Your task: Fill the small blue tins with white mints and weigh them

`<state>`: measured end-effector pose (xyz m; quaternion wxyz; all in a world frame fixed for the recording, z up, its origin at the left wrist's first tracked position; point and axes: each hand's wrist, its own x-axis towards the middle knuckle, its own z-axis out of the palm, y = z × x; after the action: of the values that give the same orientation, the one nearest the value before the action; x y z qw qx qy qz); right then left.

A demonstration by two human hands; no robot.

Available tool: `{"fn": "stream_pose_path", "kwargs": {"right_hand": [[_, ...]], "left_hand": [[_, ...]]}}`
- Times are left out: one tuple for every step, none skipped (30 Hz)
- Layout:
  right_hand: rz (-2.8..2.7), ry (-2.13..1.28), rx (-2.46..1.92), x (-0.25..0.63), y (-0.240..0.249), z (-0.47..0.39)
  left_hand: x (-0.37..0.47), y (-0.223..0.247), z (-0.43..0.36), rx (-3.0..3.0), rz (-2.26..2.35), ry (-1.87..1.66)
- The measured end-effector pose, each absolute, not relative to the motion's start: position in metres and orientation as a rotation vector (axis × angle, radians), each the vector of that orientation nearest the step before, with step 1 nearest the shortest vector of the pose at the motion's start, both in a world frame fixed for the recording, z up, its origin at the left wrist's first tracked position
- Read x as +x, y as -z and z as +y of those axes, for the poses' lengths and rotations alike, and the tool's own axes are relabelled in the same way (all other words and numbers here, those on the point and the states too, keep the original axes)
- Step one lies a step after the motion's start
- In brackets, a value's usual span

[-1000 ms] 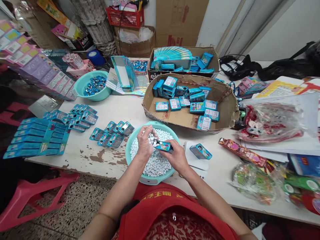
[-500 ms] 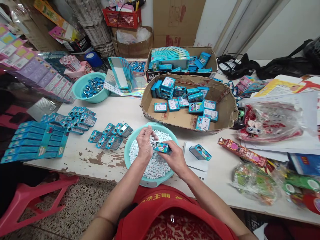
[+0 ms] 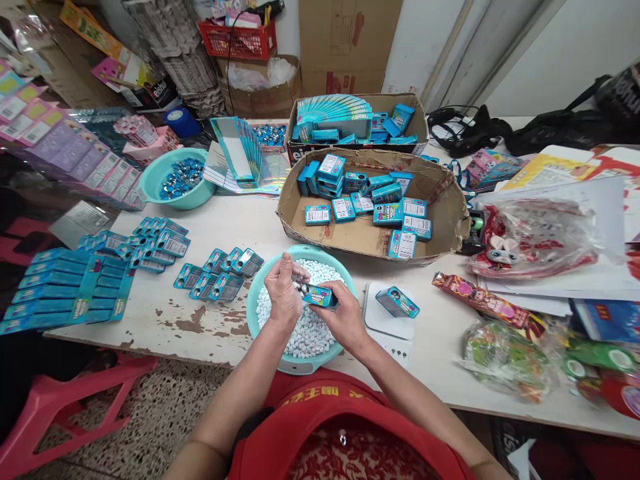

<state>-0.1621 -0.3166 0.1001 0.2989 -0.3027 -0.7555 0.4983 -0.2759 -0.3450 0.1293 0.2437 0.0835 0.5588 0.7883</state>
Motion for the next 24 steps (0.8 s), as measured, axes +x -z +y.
{"fn": "stream_pose_path", "kwargs": {"right_hand": [[-2.001, -1.318, -0.795, -0.163, -0.1, -0.317], [-1.996, -1.314, -0.799, -0.163, -0.099, -0.318], [-1.993, -1.314, -0.818, -0.164, -0.097, -0.318], [-1.995, -1.318, -0.844, -0.164, -0.095, -0.317], [-1.999, -1.326, -0.87, -0.164, -0.093, -0.317], [-2.004, -1.333, -0.887, -0.164, -0.092, -0.316], [-2.007, -1.34, -0.893, -0.163, -0.09, -0.316], [-2.007, -1.345, -0.893, -0.162, -0.09, -0.315], [-2.002, -1.348, -0.889, -0.161, -0.089, -0.315], [-1.992, -1.348, -0.886, -0.161, -0.089, -0.315], [-1.98, -1.35, -0.885, -0.161, -0.088, -0.315], [-1.966, -1.355, -0.885, -0.161, -0.087, -0.316], [-1.953, -1.364, -0.887, -0.162, -0.086, -0.316], [-1.943, -1.376, -0.89, -0.164, -0.084, -0.316], [-1.936, -1.39, -0.893, -0.166, -0.083, -0.317], [-1.932, -1.405, -0.897, -0.168, -0.081, -0.317], [-1.928, -1.418, -0.9, -0.169, -0.08, -0.317], [-1.92, -1.429, -0.904, -0.17, -0.079, -0.317], [-1.911, -1.438, -0.907, -0.171, -0.079, -0.317], [-1.899, -1.447, -0.91, -0.171, -0.079, -0.317], [-1.888, -1.456, -0.914, -0.17, -0.08, -0.317], [-1.88, -1.466, -0.915, -0.169, -0.08, -0.317], [-1.874, -1.474, -0.915, -0.169, -0.081, -0.317], [-1.87, -1.479, -0.914, -0.168, -0.081, -0.317]], "left_hand": [[-0.276, -0.129, -0.345, 0.239, 1.528, -2.153], [-0.276, -0.128, -0.345, 0.242, 1.536, -2.146], [-0.277, -0.126, -0.344, 0.229, 1.554, -2.137], [-0.277, -0.124, -0.343, 0.204, 1.573, -2.128], [-0.277, -0.121, -0.342, 0.172, 1.586, -2.122], [-0.277, -0.119, -0.341, 0.144, 1.587, -2.12], [-0.277, -0.118, -0.34, 0.128, 1.577, -2.121], [-0.277, -0.117, -0.34, 0.128, 1.56, -2.125], [-0.276, -0.118, -0.341, 0.139, 1.542, -2.128], [-0.275, -0.119, -0.341, 0.157, 1.527, -2.126], [-0.274, -0.12, -0.342, 0.177, 1.52, -2.119], [-0.274, -0.122, -0.342, 0.192, 1.516, -2.106], [-0.274, -0.123, -0.342, 0.201, 1.514, -2.09], [-0.274, -0.124, -0.342, 0.2, 1.511, -2.076], [-0.275, -0.125, -0.342, 0.192, 1.508, -2.069], [-0.277, -0.125, -0.342, 0.179, 1.504, -2.075], [-0.279, -0.126, -0.342, 0.168, 1.496, -2.09], [-0.281, -0.126, -0.343, 0.164, 1.483, -2.112], [-0.283, -0.127, -0.343, 0.168, 1.467, -2.133], [-0.284, -0.128, -0.344, 0.177, 1.449, -2.148], [-0.285, -0.13, -0.344, 0.185, 1.431, -2.157], [-0.285, -0.131, -0.345, 0.188, 1.415, -2.161], [-0.285, -0.132, -0.346, 0.186, 1.405, -2.161], [-0.284, -0.133, -0.346, 0.182, 1.403, -2.161]]}}
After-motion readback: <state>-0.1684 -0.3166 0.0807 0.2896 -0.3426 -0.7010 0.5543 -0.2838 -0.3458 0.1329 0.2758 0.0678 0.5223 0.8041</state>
